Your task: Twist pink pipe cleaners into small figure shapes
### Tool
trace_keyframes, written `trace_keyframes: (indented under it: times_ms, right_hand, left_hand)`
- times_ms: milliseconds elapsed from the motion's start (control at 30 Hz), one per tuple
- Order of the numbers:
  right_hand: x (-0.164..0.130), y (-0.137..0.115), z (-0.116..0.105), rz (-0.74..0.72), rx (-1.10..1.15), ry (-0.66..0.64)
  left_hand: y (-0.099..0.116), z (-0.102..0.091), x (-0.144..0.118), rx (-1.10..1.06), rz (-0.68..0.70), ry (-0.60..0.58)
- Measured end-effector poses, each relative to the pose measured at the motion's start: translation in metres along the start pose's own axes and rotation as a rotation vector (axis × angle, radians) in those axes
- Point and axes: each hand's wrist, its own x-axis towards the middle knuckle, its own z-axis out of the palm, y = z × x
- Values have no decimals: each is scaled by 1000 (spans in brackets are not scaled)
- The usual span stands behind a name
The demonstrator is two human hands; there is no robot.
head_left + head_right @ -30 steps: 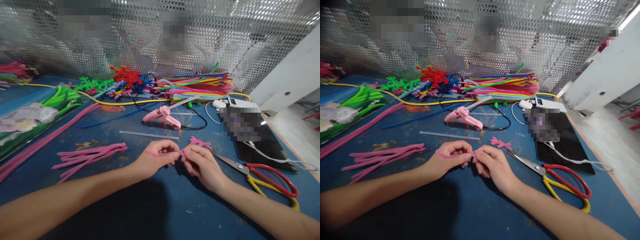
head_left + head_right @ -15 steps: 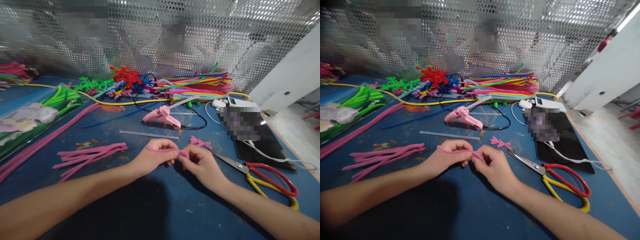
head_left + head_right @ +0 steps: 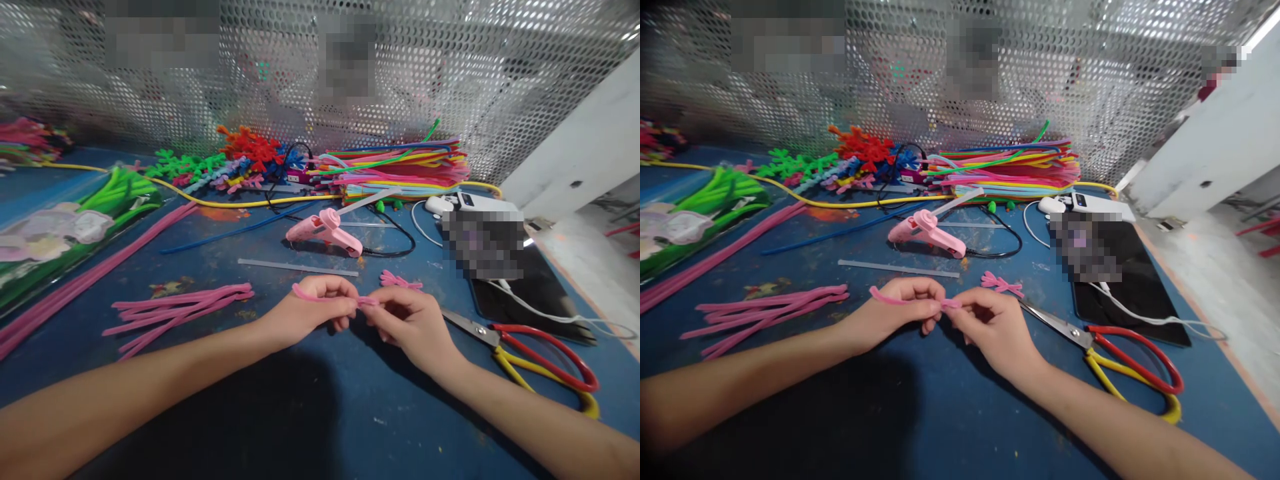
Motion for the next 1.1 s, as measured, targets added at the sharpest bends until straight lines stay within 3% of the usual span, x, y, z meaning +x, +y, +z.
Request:
trace_keyframes:
  times_ms: [300,533,633,867,1000,1100]
  right_hand:
    - [1,1,-6,-149,-195,-12]
    - [6,-6,-5,77,38,-85]
    - [6,-5,-4,85,69,-54]
    - [-4,-6,-1,-244,-350,142]
    - [-1,-7,-3,-175,-313,63]
    - [2,-9,-5,-207,-342,21]
  left_hand:
    - [-5,-2,2,-37,-11,-14]
    - [-4,-2,1,-96,24,13]
    - [-5,1,1,-95,37,73]
    - [-2,10,-3,30,70,179]
    - [-2,9,-2,64,80,163]
    - [-3,7,-1,63,76,146]
